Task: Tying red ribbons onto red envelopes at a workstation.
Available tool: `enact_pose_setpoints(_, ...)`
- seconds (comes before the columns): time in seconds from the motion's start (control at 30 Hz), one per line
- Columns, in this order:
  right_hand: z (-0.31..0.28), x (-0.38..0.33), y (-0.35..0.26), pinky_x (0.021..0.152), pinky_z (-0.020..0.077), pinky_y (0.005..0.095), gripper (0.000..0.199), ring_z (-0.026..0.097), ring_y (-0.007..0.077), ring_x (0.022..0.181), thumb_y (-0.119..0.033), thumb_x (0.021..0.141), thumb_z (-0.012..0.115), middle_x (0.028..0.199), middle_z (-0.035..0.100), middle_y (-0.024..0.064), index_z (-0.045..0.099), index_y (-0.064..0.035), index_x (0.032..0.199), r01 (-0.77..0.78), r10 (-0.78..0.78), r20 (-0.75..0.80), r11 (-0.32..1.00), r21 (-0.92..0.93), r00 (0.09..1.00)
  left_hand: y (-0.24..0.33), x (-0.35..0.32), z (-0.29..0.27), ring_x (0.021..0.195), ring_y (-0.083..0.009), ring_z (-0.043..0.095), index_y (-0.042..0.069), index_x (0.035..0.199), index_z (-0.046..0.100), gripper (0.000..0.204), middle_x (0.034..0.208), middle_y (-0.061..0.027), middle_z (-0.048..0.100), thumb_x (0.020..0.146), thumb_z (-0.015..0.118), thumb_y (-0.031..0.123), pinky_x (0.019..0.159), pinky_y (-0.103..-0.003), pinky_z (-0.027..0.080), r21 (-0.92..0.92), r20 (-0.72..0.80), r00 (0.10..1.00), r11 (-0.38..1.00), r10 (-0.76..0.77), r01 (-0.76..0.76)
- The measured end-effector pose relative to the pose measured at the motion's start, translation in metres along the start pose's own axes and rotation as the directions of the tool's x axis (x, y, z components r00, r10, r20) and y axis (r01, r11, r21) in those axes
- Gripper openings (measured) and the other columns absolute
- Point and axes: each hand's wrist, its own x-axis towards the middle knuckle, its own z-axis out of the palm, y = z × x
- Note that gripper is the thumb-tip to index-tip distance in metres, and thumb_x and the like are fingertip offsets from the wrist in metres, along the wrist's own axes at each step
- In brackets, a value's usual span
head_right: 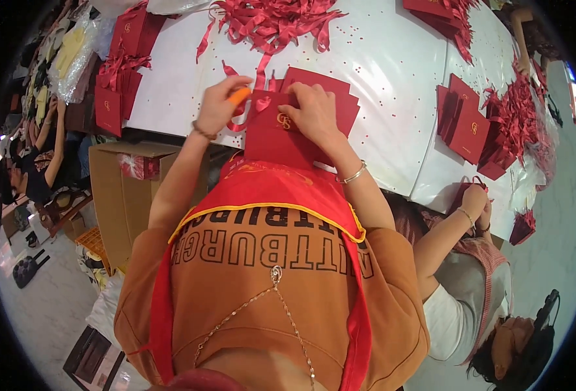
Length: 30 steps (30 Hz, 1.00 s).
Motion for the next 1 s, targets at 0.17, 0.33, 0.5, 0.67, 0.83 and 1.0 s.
enact_pose_setpoints(0.17, -0.007, -0.001, -0.006, 0.071, 0.0382, 0.0372, 0.032, 0.050, 0.0240, 0.085, -0.024, 0.065, 0.072, 0.092, 0.054, 0.0058, 0.058, -0.0113, 0.092, 0.193, -0.205, -0.048, 0.964, -0.183, 0.978, -0.013, 0.020, 0.026, 0.083, -0.0266, 0.059, 0.006, 0.101, 0.057, 0.021, 0.092, -0.0126, 0.061, 0.081, 0.052, 0.009, 0.072, -0.034, 0.046, 0.416, 0.156, 0.915, 0.816, 0.371, -0.401)
enact_pose_setpoints(0.33, -0.040, -0.015, -0.002, 0.071, 0.0401, 0.0371, 0.034, 0.051, 0.0240, 0.085, -0.023, 0.064, 0.073, 0.094, 0.048, 0.0065, 0.058, -0.0115, 0.092, 0.159, -0.174, -0.022, 0.937, -0.312, 0.984, -0.014, 0.021, 0.031, 0.084, -0.0274, 0.059, 0.005, 0.100, 0.057, 0.020, 0.090, -0.0130, 0.060, 0.080, 0.053, 0.007, 0.072, -0.034, 0.046, 0.458, 0.211, 0.879, 0.751, 0.427, -0.475)
enact_pose_setpoints(0.5, -0.047, -0.021, 0.006, 0.067, 0.0449, 0.0369, 0.032, 0.053, 0.0270, 0.084, -0.019, 0.065, 0.073, 0.089, 0.049, 0.0118, 0.056, -0.0026, 0.086, -0.146, 0.142, 0.119, 0.989, 0.024, 0.983, -0.002, 0.011, 0.038, 0.079, -0.0276, 0.059, 0.005, 0.093, 0.057, 0.016, 0.086, -0.0120, 0.060, 0.078, 0.055, 0.009, 0.069, -0.036, 0.045, 0.410, 0.050, 0.906, 0.819, 0.420, -0.402)
enact_pose_setpoints(0.67, -0.039, -0.019, 0.012, 0.069, 0.0447, 0.0352, 0.029, 0.053, 0.0248, 0.079, -0.015, 0.066, 0.072, 0.085, 0.049, 0.0102, 0.057, -0.0009, 0.087, -0.178, 0.161, 0.097, 0.962, 0.207, 0.982, 0.004, 0.000, 0.060, 0.074, -0.0265, 0.058, 0.005, 0.089, 0.058, 0.014, 0.078, -0.0097, 0.060, 0.075, 0.060, 0.007, 0.065, -0.034, 0.045, 0.497, 0.090, 0.714, 0.590, 0.694, -0.636)
enact_pose_setpoints(0.83, -0.025, -0.024, 0.020, 0.069, 0.0445, 0.0308, 0.028, 0.055, 0.0199, 0.074, -0.013, 0.069, 0.069, 0.083, 0.053, 0.0076, 0.058, -0.0006, 0.092, -0.159, 0.148, 0.059, 0.938, 0.309, 0.987, -0.013, -0.004, 0.071, 0.072, -0.0252, 0.057, 0.003, 0.092, 0.058, 0.019, 0.079, -0.0091, 0.060, 0.074, 0.061, 0.004, 0.065, -0.033, 0.045, 0.492, 0.174, 0.710, 0.564, 0.682, -0.663)
enact_pose_setpoints(1.0, -0.021, -0.026, 0.022, 0.066, 0.0446, 0.0269, 0.025, 0.055, 0.0138, 0.069, -0.012, 0.076, 0.064, 0.077, 0.060, 0.0072, 0.057, 0.0007, 0.096, -0.387, 0.261, 0.296, 0.740, 0.550, 0.919, -0.013, -0.005, 0.075, 0.064, -0.0139, 0.057, -0.001, 0.097, 0.056, 0.020, 0.077, -0.0061, 0.058, 0.077, 0.059, -0.003, 0.057, -0.025, 0.047, 0.028, 0.029, 0.977, 0.977, 0.211, -0.212)
